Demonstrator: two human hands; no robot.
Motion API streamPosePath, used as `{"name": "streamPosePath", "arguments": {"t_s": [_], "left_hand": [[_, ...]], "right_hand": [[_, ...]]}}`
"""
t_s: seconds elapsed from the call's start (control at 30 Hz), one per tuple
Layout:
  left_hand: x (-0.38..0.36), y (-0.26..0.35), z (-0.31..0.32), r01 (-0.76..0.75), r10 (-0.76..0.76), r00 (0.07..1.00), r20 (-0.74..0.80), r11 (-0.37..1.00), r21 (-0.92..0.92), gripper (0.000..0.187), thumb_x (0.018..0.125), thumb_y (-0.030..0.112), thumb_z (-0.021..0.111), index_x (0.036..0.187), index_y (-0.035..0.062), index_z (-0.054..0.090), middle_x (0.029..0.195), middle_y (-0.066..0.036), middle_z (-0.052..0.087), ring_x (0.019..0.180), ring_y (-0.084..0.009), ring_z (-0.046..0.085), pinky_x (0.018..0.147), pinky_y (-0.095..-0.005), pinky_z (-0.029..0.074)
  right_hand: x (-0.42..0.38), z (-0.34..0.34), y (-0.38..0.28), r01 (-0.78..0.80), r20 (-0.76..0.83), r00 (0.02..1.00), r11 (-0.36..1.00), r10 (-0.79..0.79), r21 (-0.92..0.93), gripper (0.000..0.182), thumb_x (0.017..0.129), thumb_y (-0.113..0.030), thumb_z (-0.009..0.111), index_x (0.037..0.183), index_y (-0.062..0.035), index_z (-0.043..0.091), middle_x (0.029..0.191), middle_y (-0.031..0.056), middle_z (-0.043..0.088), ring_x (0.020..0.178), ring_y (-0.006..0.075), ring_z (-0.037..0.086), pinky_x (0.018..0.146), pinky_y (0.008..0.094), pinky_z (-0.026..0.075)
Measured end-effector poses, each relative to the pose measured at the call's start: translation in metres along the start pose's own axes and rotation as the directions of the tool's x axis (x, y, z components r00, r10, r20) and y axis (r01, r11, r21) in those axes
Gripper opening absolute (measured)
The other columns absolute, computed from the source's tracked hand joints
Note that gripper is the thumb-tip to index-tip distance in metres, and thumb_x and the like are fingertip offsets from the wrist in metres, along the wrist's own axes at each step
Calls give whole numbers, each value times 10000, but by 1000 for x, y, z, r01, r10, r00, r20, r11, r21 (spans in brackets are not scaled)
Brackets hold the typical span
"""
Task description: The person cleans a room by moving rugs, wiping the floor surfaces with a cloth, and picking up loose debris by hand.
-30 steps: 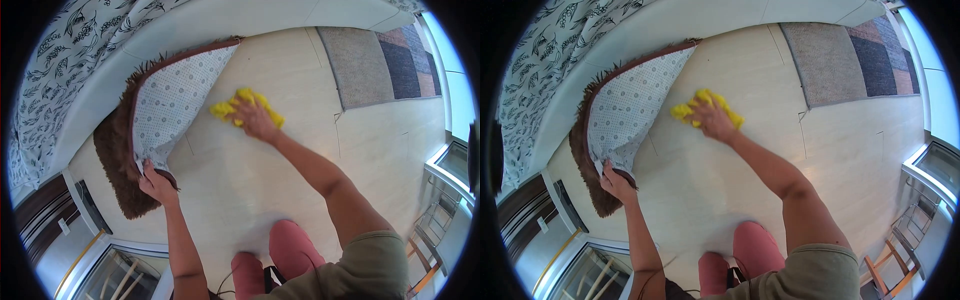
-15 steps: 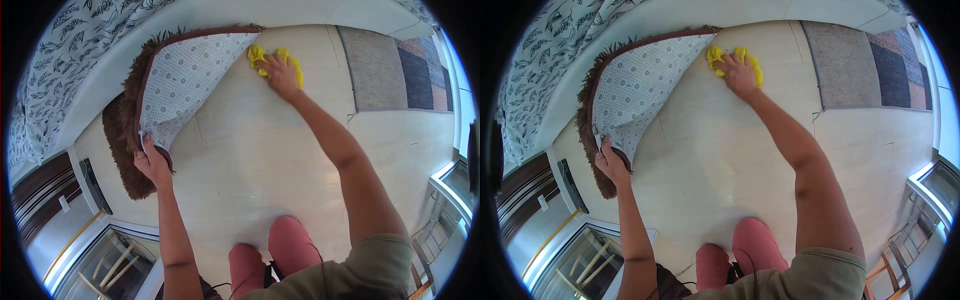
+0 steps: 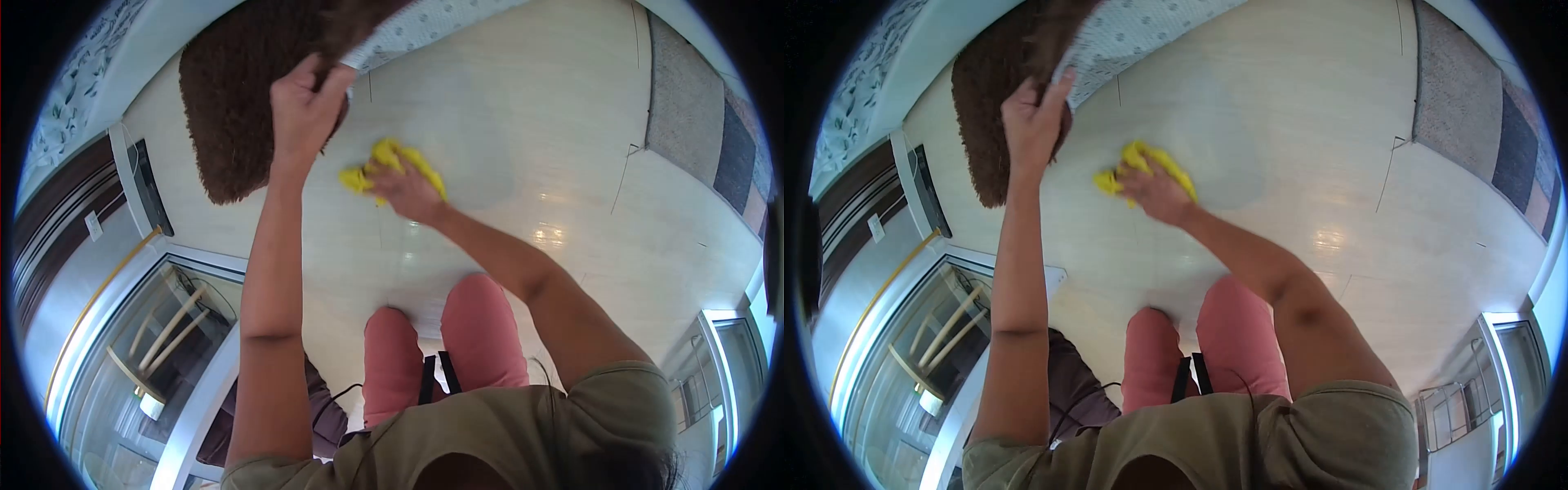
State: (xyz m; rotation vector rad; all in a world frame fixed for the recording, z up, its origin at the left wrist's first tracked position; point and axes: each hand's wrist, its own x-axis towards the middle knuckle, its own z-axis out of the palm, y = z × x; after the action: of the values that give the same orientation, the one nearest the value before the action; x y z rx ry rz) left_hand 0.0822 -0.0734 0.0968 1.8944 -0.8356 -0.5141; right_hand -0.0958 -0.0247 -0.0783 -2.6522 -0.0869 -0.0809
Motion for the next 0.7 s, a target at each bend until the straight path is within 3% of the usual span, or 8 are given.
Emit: {"name": "streamPosePath", "arguments": {"t_s": [0.1,0.13,0.23,0.27,0.33,0.47,0.53,0.7], "left_hand": [[-27,4,9,118,-151,964,220,980,158,149,788,127,623,834,-15,616,520,-9,482,486,-26,415,438,-210,343],[-32,-4,12,80,-117,955,272,987,142,159,783,130,623,855,-12,621,525,-28,480,484,-35,417,443,-217,351],[-39,-17,8,-3,-58,933,356,986,169,204,795,113,609,969,8,621,533,-2,468,483,-29,404,442,-208,343],[-41,-19,8,-55,-28,918,396,979,196,260,813,93,595,1062,24,617,537,43,457,484,-13,388,435,-192,327],[-45,-21,12,-57,-9,923,384,985,161,234,815,106,604,1032,21,621,534,50,445,487,-11,379,440,-189,323],[-59,-13,10,-85,53,883,467,995,49,399,775,201,640,1032,-97,573,854,-235,635,701,-199,610,642,-325,473],[-80,-10,-3,-53,35,878,478,998,24,403,785,321,667,915,-58,626,579,-95,545,512,-103,454,457,-278,360],[-195,-51,-57,185,-178,972,155,982,-36,176,829,197,642,839,23,615,540,72,391,525,-20,329,474,-196,308]], "right_hand": [[-33,4,-18,-56,-149,978,877,143,477,422,756,-66,496,1129,-248,574,1231,37,501,1233,209,368,1016,478,246],[-47,-7,-13,-266,-90,911,740,402,617,451,690,20,496,1070,-204,592,1133,55,547,1176,243,424,963,455,283],[-121,-67,73,-364,-421,635,731,648,577,544,613,92,457,1119,-81,552,1090,84,550,1096,308,465,938,426,300],[-150,-76,110,-437,-572,523,775,632,457,415,776,10,515,1176,-100,528,1170,178,518,1168,347,427,978,445,311],[-167,-94,127,-791,-624,416,602,661,111,438,792,-110,543,1214,-223,528,1210,198,500,1227,363,376,942,457,334],[-141,-22,36,-733,-500,587,680,636,5,575,701,-161,600,1253,-285,496,1312,191,400,1278,360,311,905,534,327],[-111,14,-27,-629,-409,693,775,593,58,640,662,-69,560,1255,-300,492,1314,130,415,1293,330,304,874,550,334],[-52,46,-142,-344,-75,925,904,373,252,602,657,13,536,1169,-301,552,1289,69,445,1270,249,337,906,537,315]]}}
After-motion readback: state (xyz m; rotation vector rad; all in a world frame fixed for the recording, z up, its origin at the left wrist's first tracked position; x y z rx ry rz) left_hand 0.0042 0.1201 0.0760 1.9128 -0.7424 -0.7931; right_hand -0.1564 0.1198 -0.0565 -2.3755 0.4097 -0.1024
